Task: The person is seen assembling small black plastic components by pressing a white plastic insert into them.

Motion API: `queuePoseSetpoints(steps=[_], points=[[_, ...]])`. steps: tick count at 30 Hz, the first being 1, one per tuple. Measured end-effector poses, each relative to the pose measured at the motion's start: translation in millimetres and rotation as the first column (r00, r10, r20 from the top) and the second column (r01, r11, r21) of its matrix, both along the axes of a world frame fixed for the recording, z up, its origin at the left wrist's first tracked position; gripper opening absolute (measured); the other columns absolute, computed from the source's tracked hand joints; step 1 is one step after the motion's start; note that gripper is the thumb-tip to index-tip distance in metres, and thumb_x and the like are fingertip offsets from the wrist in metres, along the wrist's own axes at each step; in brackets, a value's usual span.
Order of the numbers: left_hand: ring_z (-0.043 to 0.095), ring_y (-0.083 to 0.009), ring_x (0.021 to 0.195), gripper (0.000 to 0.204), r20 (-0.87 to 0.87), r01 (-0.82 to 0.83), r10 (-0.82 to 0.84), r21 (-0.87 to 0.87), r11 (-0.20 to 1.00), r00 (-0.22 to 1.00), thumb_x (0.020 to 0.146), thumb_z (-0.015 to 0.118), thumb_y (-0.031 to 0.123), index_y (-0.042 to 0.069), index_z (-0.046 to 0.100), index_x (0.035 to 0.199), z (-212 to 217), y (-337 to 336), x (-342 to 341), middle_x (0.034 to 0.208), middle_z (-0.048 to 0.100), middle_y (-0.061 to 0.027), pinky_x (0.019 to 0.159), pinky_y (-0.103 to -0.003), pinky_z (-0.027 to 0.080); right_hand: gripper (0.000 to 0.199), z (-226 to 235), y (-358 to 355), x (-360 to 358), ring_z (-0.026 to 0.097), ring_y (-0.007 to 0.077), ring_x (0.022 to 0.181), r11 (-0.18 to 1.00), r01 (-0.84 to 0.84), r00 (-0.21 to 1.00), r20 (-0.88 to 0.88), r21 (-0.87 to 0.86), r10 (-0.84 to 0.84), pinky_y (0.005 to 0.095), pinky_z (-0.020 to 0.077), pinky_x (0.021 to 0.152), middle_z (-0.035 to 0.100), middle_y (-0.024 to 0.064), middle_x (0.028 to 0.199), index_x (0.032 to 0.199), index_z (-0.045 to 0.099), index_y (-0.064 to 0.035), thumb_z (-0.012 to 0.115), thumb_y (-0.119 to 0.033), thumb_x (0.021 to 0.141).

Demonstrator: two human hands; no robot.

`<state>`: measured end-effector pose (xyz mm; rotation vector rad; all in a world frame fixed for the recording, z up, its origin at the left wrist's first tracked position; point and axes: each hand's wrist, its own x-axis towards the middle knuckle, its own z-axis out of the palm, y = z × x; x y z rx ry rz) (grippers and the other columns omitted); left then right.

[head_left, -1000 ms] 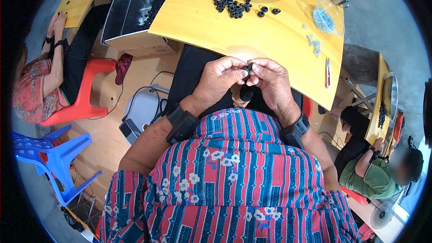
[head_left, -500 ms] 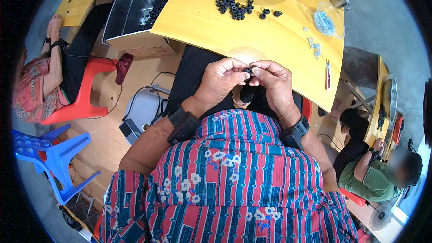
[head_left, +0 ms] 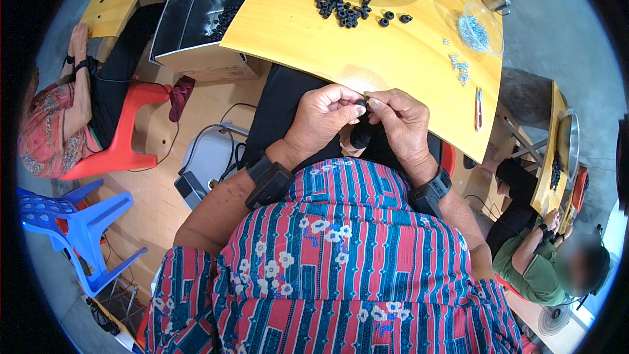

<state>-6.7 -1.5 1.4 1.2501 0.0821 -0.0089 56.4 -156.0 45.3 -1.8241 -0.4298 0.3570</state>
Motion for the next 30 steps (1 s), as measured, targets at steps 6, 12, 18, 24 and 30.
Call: queuePoseSetpoints(steps=[6,12,18,24,30], points=[[0.060,-0.0091,0.083,0.016,0.002,0.001,-0.001,-0.031,1.000,1.000,0.086,0.061,0.005,-0.002,0.060,0.100,0,-1,-1,0.093,0.064,-0.0063,0.073,-0.022,0.050,0.009,3,-2,6,0.058,0.0087,0.060,0.995,0.022,0.960,-0.281,0.101,0.007,0.0219,0.0470,0.056,0.064,0.0056,0.069,0.085,0.067,0.0035,0.061,-0.002,0.084],[0.060,-0.0096,0.083,0.016,0.021,-0.004,0.005,-0.076,0.997,1.000,0.087,0.060,0.006,-0.002,0.060,0.101,1,-1,-1,0.093,0.065,-0.0070,0.074,-0.023,0.050,0.009,3,-2,8,0.058,0.0107,0.061,0.976,0.074,0.850,-0.525,0.203,0.045,0.0225,0.0480,0.059,0.063,0.0066,0.069,0.085,0.065,0.0024,0.059,-0.003,0.085],[0.060,-0.0092,0.082,0.017,0.037,0.017,-0.013,-0.102,0.995,0.999,0.087,0.060,0.006,-0.002,0.060,0.101,5,1,-1,0.092,0.065,-0.0067,0.073,-0.022,0.050,0.008,0,-4,12,0.058,0.0130,0.063,0.954,0.092,0.754,-0.645,0.286,0.121,0.0246,0.0502,0.061,0.061,0.0068,0.074,0.087,0.062,0.0015,0.057,-0.005,0.087],[0.060,-0.0089,0.082,0.017,0.038,0.016,-0.013,-0.092,0.996,0.999,0.087,0.061,0.006,-0.002,0.060,0.101,3,1,0,0.092,0.065,-0.0068,0.073,-0.022,0.050,0.008,0,-5,11,0.058,0.0127,0.062,0.948,0.083,0.754,-0.641,0.308,0.143,0.0244,0.0505,0.060,0.061,0.0065,0.074,0.090,0.062,0.0008,0.057,-0.005,0.087],[0.060,-0.0086,0.082,0.017,0.036,0.010,-0.006,-0.136,0.991,0.999,0.087,0.061,0.007,-0.002,0.060,0.101,1,0,-1,0.092,0.065,-0.0068,0.072,-0.022,0.049,0.008,4,-1,8,0.058,0.0102,0.062,0.978,0.019,0.866,-0.492,0.208,0.087,0.0223,0.0495,0.059,0.062,0.0052,0.073,0.090,0.064,0.0013,0.057,-0.002,0.087]])
